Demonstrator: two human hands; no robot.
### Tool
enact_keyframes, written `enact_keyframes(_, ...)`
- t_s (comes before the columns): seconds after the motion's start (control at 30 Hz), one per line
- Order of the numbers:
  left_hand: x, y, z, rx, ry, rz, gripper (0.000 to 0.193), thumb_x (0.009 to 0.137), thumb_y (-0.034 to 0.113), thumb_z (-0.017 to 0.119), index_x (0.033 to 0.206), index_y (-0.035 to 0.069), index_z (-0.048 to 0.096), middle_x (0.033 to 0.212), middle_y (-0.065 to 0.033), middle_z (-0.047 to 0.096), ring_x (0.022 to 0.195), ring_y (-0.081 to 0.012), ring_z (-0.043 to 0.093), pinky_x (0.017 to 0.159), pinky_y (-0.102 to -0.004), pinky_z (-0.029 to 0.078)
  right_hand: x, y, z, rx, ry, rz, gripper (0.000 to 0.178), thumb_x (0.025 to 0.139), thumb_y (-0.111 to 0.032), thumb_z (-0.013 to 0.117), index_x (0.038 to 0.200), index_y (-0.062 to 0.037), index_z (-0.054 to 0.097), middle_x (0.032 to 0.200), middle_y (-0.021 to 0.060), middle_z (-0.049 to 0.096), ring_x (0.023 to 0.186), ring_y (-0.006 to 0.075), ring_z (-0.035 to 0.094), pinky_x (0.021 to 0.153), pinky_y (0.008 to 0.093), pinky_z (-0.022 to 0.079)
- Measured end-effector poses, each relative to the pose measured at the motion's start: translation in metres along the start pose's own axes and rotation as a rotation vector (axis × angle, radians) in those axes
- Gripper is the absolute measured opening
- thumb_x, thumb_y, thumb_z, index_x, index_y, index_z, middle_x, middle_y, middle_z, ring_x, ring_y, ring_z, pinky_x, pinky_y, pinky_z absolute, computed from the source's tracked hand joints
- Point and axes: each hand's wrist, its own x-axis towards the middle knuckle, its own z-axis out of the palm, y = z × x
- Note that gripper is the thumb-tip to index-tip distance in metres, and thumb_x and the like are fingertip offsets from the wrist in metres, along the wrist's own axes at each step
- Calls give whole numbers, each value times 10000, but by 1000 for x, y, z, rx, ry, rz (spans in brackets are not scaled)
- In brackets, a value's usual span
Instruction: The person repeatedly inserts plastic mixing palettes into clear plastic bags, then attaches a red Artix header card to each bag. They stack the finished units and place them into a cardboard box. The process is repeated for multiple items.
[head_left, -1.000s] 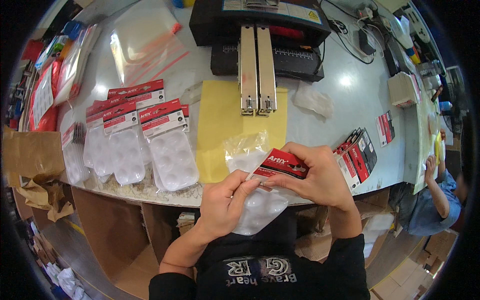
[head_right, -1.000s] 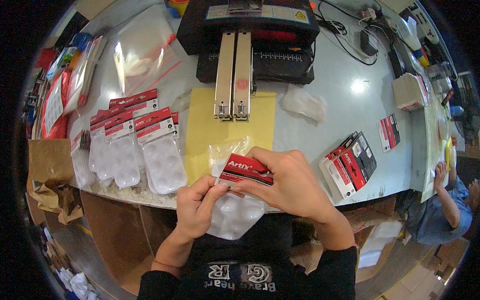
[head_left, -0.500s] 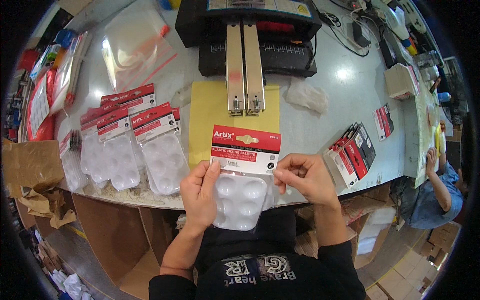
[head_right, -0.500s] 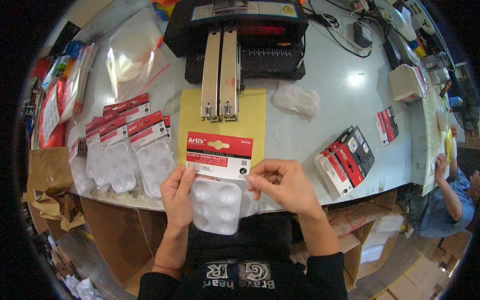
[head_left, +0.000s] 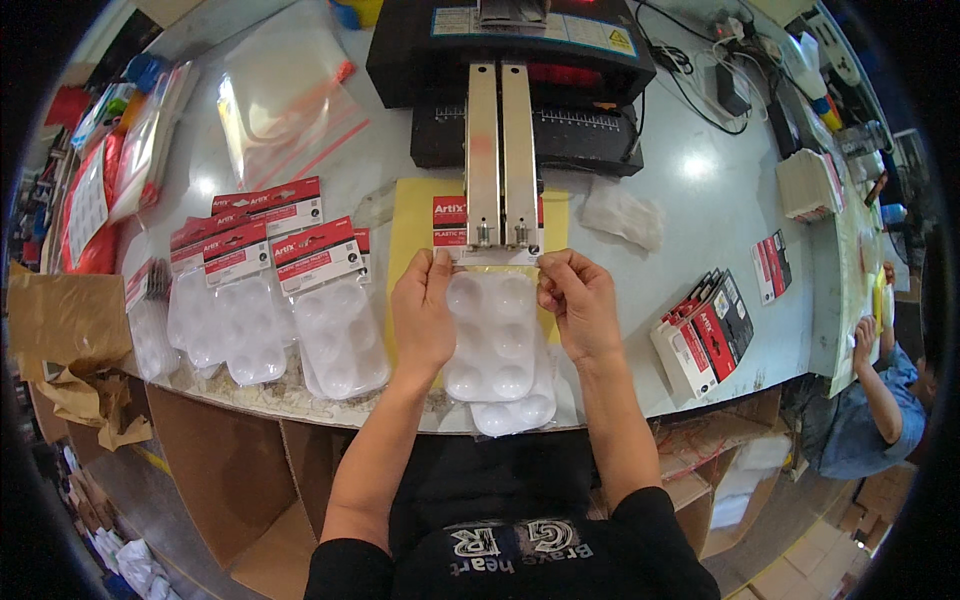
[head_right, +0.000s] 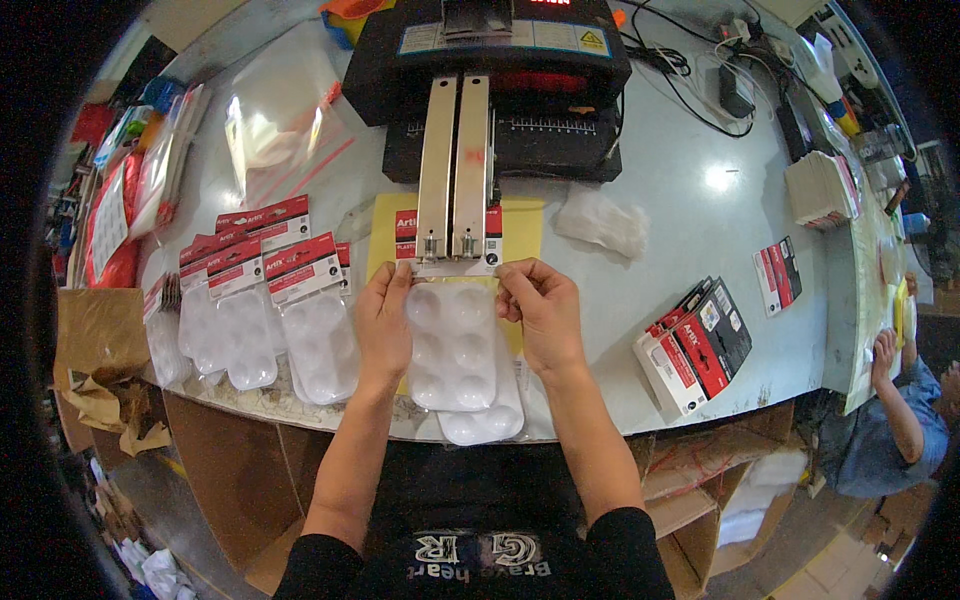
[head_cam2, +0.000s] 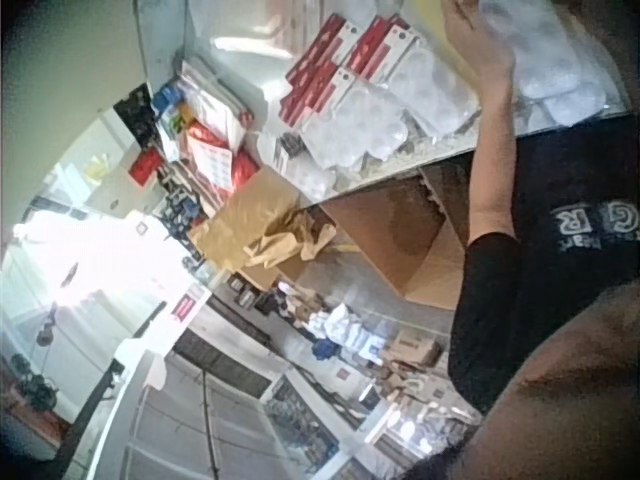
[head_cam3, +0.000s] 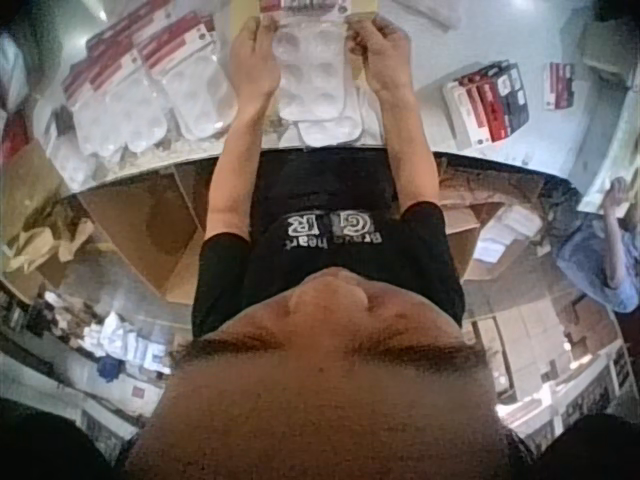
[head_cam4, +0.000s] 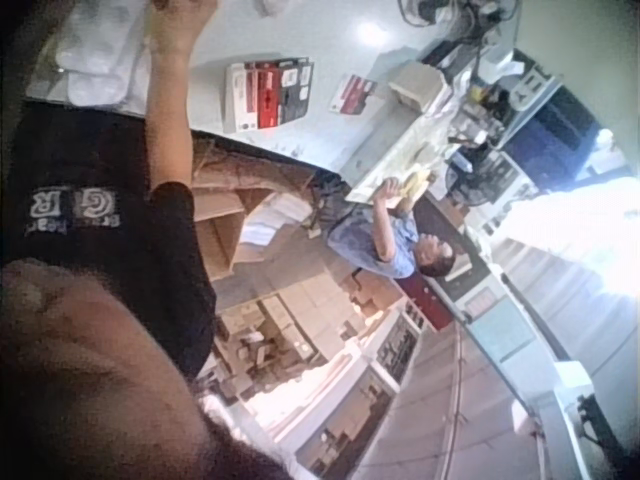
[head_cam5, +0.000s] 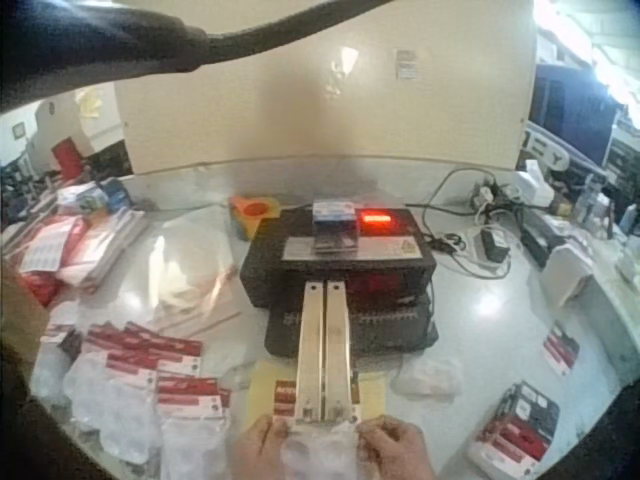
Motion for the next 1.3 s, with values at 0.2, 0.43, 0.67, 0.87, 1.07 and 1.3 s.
enact_keyframes(0.2, -5, -13, -8, 200, -15, 39, 301, 980, 251, 466, 885, -18, 565, 795, -88, 610, 745, -178, 541, 704, -294, 419, -9, -7, -4, -339, 82, -177, 217, 933, -170, 580, 811, 7, 613, 658, 39, 586, 526, 99, 523, 503, 219, 394)
enact_keyframes(0.43, -2, 26, -117, 969, 465, 286, 247, 887, 181, 583, 1076, 22, 574, 1067, -183, 551, 968, -362, 535, 844, -421, 421, -77, -89, -122, -1252, 585, -682, 249, 962, -76, 345, 1057, 26, 552, 1080, 208, 614, 962, 333, 611, 841, 391, 470)
enact_keyframes(0.67, -61, -1, -39, 742, -34, 294, 249, 808, 228, 698, 870, 16, 583, 928, -141, 531, 872, -332, 538, 772, -417, 433, -89, -80, -173, -1650, 324, -485, 1045, 593, -407, 838, 1394, 44, 342, 1427, 235, 397, 1358, 343, 349, 1034, 418, 301)
enact_keyframes(0.87, -59, -3, -23, 261, -25, 252, 158, 846, 132, 664, 880, 36, 544, 876, -77, 535, 804, -191, 526, 738, -311, 444, -99, -88, -140, -1639, 397, -433, 983, 583, -373, 848, 1369, 17, 407, 1391, 211, 453, 1287, 308, 438, 989, 382, 309)
enact_keyframes(1.07, -69, 15, -33, -556, -267, -117, 91, 931, 58, 551, 1002, 40, 497, 907, -78, 661, 909, -125, 621, 732, -242, 455, -110, -87, -126, -1508, 611, -310, 601, 610, -185, 843, 1140, 7, 636, 1103, 144, 669, 1122, 258, 546, 883, 353, 424)
enact_keyframes(1.3, -68, 34, -38, -394, -398, -214, 264, 969, 149, 513, 1103, -56, 612, 1037, -155, 682, 979, -180, 640, 907, -283, 464, -104, -120, -123, -1154, 541, -457, 367, 734, -65, 782, 1055, 55, 648, 872, 64, 697, 765, 82, 598, 716, 230, 487)
